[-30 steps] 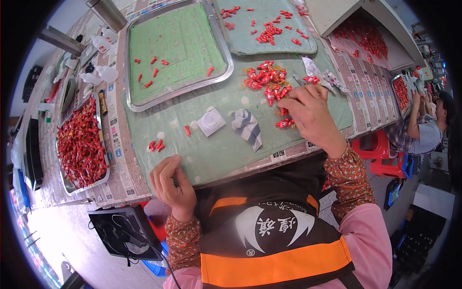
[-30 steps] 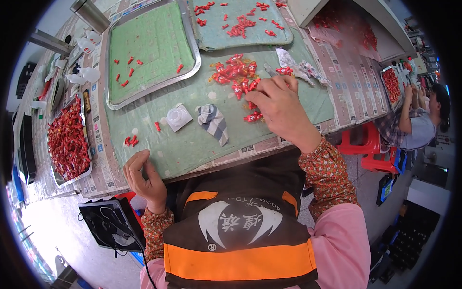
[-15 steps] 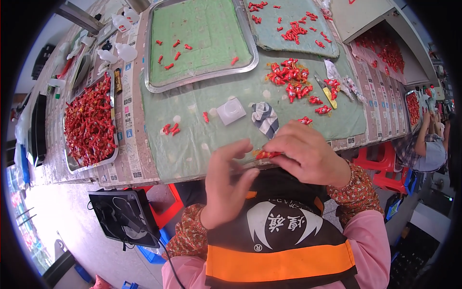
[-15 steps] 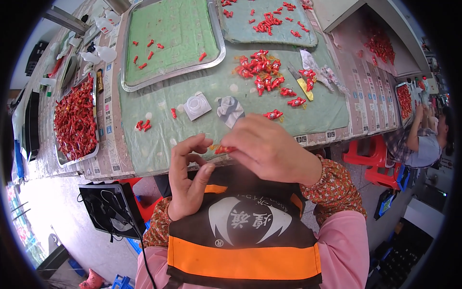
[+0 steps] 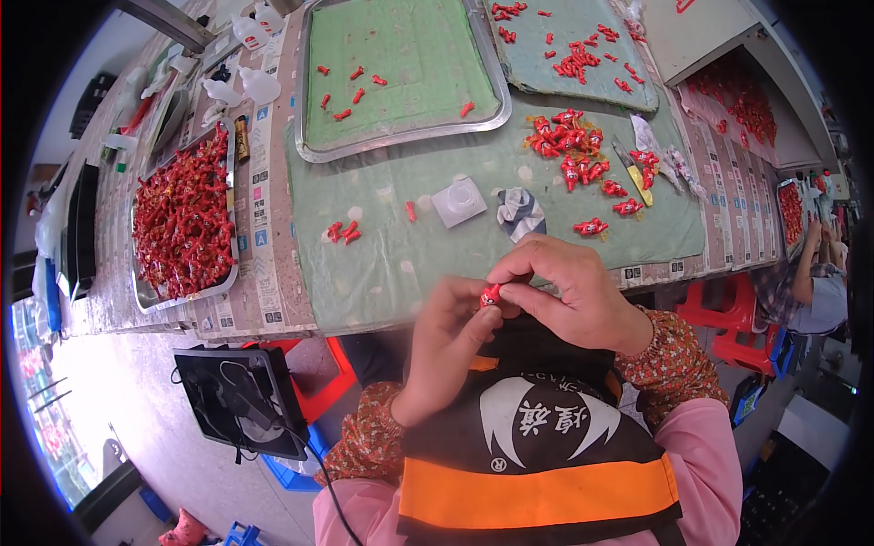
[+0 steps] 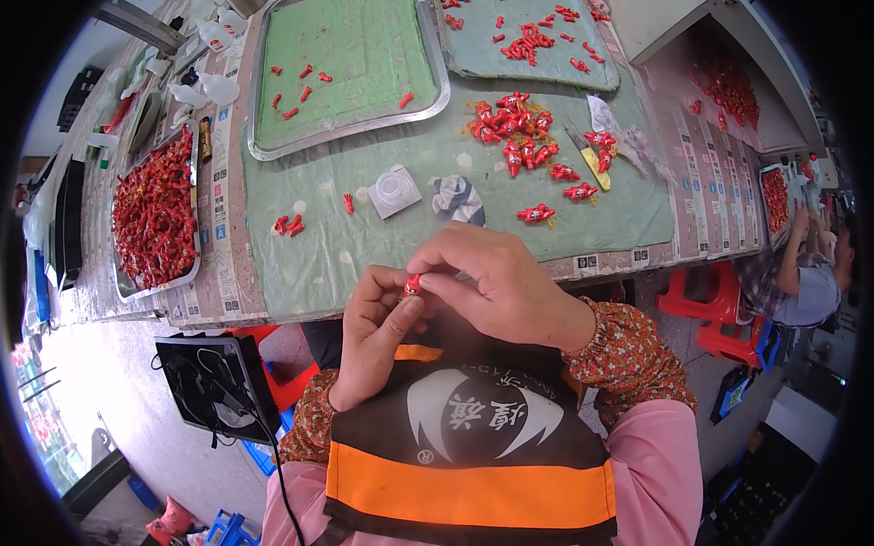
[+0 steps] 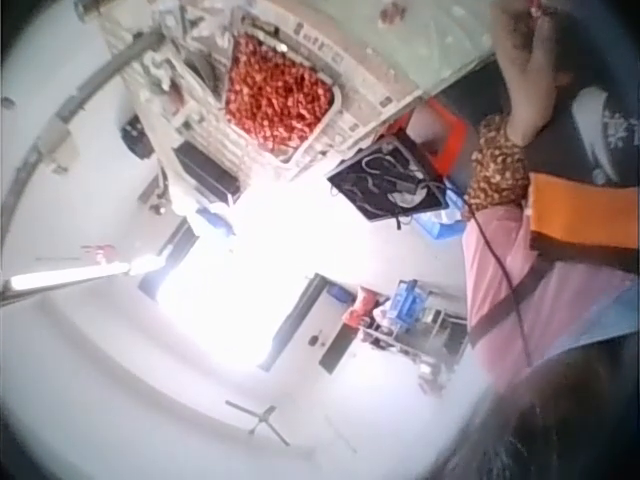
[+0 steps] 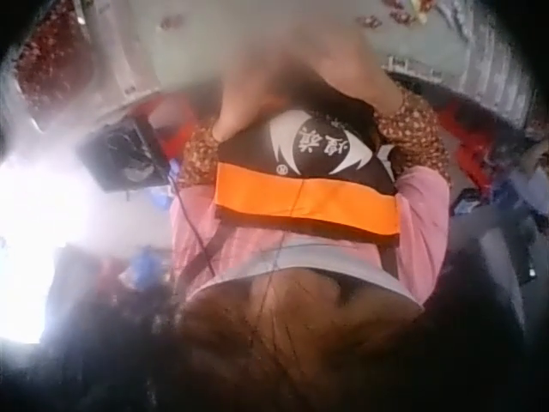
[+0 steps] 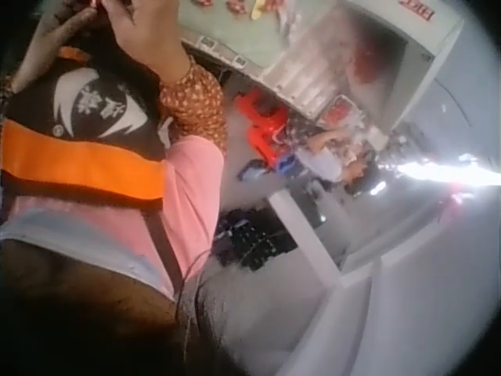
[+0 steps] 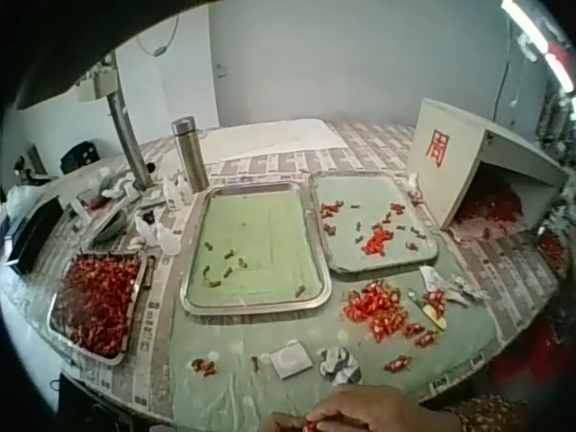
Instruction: The person assembles small red plastic parts by hand at a factory workbench.
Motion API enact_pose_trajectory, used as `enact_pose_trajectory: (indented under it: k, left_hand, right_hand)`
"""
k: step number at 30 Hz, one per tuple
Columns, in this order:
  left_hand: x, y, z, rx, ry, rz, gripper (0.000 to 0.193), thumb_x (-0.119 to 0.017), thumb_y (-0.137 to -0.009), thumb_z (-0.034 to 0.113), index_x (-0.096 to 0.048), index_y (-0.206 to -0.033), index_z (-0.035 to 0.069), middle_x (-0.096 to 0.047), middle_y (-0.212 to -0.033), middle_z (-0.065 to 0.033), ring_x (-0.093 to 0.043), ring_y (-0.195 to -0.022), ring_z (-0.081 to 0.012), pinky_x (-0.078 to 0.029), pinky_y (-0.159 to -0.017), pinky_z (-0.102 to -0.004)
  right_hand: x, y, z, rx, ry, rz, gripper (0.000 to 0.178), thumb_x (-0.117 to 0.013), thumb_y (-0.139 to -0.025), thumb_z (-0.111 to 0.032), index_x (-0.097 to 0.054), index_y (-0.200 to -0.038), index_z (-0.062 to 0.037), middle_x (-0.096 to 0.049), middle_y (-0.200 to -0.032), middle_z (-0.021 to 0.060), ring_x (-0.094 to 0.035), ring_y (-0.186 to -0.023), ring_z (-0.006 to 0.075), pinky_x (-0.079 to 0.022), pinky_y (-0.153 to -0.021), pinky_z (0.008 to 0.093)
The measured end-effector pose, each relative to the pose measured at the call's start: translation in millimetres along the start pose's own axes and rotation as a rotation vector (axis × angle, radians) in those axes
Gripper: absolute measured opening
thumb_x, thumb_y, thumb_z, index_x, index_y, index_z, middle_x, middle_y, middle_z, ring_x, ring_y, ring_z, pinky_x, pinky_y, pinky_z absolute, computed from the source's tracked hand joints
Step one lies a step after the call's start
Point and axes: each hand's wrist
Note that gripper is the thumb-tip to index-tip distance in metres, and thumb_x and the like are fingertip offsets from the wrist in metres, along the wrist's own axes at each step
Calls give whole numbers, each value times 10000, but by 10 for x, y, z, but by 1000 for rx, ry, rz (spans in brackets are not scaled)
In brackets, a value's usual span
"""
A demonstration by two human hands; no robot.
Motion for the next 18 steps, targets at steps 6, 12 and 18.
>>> enact_pose_trajectory:
  k: [6, 12, 18]
  left_hand:
    - [32, 5, 7, 61, -26, -8, 175, -554, -974, 111, -512, -1124, 30, -672, -1020, -72, -589, -880, -90, -466, -764, -229]
    - [70, 46, 1, -26, -11, 42, 138, -549, -961, 79, -572, -1093, 47, -686, -999, -67, -596, -874, -83, -474, -765, -218]
    - [123, 40, -46, -91, 20, 117, 148, -544, -988, 119, -534, -1113, 41, -688, -998, -118, -601, -763, -79, -463, -645, -189]
  right_hand:
    - [-25, -4, -22, 31, -4, 3, 140, -656, -829, 59, -646, -953, -5, -642, -860, 74, -617, -765, 185, -486, -665, 297]
    - [350, -182, 7, 143, 192, 122, 152, -639, -820, 79, -647, -950, 0, -623, -841, 69, -604, -740, 172, -478, -656, 290]
    - [1178, -628, 546, 2, 507, 471, 106, -635, -843, 31, -627, -948, 21, -622, -834, 67, -597, -743, 117, -482, -650, 264]
Point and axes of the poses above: each hand's wrist, its own y-axis away from the middle knuckle, its own x-axis out of the back of the hand, z = x × y
